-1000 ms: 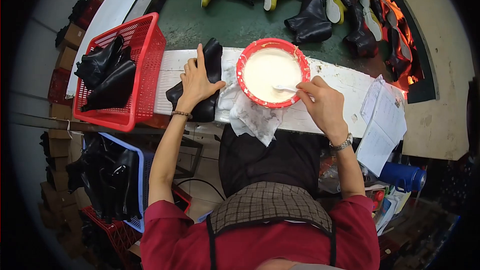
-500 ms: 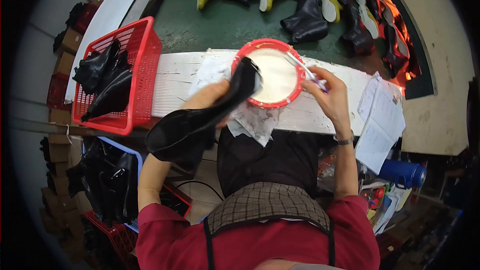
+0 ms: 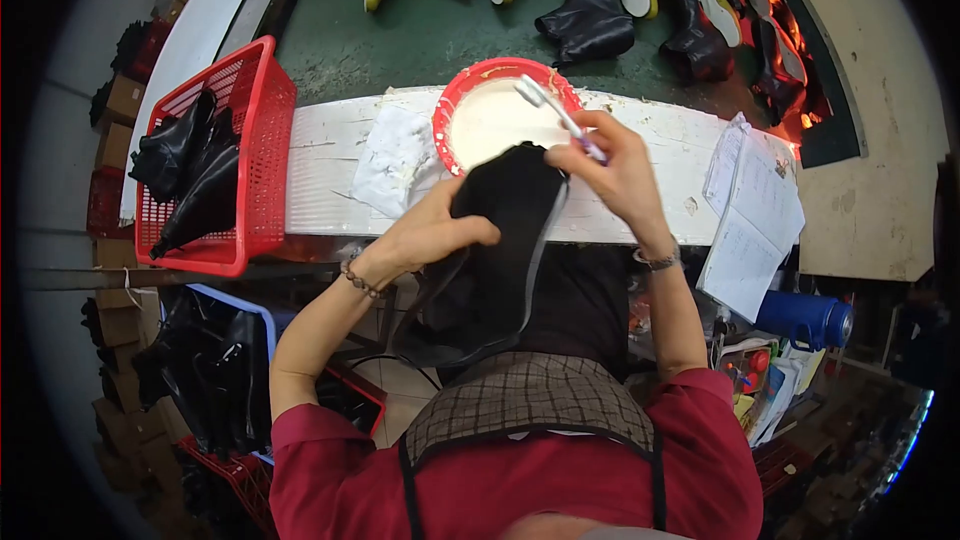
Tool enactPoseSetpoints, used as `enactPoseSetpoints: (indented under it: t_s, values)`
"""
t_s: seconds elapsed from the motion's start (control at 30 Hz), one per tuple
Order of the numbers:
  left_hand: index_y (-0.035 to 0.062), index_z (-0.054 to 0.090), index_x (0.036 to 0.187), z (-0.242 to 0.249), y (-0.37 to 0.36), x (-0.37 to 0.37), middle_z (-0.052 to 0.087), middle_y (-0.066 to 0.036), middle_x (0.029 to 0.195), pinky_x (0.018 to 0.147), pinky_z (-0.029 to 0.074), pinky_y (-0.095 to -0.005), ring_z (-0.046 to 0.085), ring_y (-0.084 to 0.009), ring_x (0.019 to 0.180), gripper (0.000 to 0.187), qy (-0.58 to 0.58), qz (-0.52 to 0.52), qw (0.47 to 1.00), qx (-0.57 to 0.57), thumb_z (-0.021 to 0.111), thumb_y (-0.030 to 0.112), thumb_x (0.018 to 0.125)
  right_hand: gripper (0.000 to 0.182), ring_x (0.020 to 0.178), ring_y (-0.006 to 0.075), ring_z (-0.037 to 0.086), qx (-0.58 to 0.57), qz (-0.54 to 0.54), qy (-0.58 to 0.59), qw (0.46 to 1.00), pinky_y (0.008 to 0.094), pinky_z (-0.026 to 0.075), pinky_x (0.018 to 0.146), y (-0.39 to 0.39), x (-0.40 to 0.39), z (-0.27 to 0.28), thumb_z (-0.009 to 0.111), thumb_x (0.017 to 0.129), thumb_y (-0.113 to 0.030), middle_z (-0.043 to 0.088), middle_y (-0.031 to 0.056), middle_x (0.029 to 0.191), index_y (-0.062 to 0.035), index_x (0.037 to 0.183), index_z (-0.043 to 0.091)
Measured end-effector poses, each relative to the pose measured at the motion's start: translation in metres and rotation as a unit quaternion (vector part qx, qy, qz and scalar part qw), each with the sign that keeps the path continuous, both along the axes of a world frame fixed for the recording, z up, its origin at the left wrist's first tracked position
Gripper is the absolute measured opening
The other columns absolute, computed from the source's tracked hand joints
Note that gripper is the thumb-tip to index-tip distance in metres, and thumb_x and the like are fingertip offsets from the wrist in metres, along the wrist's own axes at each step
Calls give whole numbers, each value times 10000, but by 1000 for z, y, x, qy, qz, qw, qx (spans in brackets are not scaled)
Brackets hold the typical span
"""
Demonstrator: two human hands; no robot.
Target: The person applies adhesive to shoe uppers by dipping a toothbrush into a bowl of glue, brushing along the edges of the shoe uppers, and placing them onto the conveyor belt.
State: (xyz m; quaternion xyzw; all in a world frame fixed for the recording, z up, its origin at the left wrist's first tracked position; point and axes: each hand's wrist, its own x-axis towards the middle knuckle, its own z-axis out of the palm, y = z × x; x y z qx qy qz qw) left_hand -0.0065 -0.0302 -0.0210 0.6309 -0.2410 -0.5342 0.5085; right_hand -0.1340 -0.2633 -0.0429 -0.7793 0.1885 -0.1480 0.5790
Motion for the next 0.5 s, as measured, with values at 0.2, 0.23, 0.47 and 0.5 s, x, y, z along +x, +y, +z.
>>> enactPoseSetpoints:
  t_s: [0.2, 0.23, 0.47, 0.5]
  values:
    - [-72, 687, 1199, 8, 17, 19, 754, -108, 1051, 799, 593, -272, 712, -138, 888, 407, 12, 90, 995, 33, 829, 90, 853, 248, 660, 133, 583, -275, -35, 38, 960, 278, 444, 603, -41, -30, -21, 806, 902, -260, 677, 50, 825, -72, 1064, 809]
    - [-72, 699, 1182, 8, 16, 20, 763, -117, 1038, 787, 600, -273, 724, -146, 874, 402, 9, 88, 995, 48, 842, 82, 840, 219, 673, 126, 586, -234, -12, 13, 972, 277, 442, 604, -43, -31, -23, 799, 908, -237, 680, 37, 841, -79, 1059, 816]
    - [-64, 682, 1230, 19, 2, 16, 761, -100, 1022, 802, 598, -278, 724, -150, 881, 446, 43, 55, 996, 62, 830, 23, 818, 195, 824, 142, 609, -279, 149, -153, 936, 308, 427, 765, -30, -2, 14, 802, 868, -116, 688, 11, 847, -94, 1062, 823]
    - [-64, 681, 1221, 21, 3, 18, 759, -104, 1029, 803, 598, -280, 724, -151, 881, 437, 50, 68, 995, 56, 826, 21, 818, 195, 824, 142, 609, -280, 151, -153, 936, 308, 427, 765, -31, -1, 14, 802, 868, -116, 688, 11, 847, -94, 1062, 823]
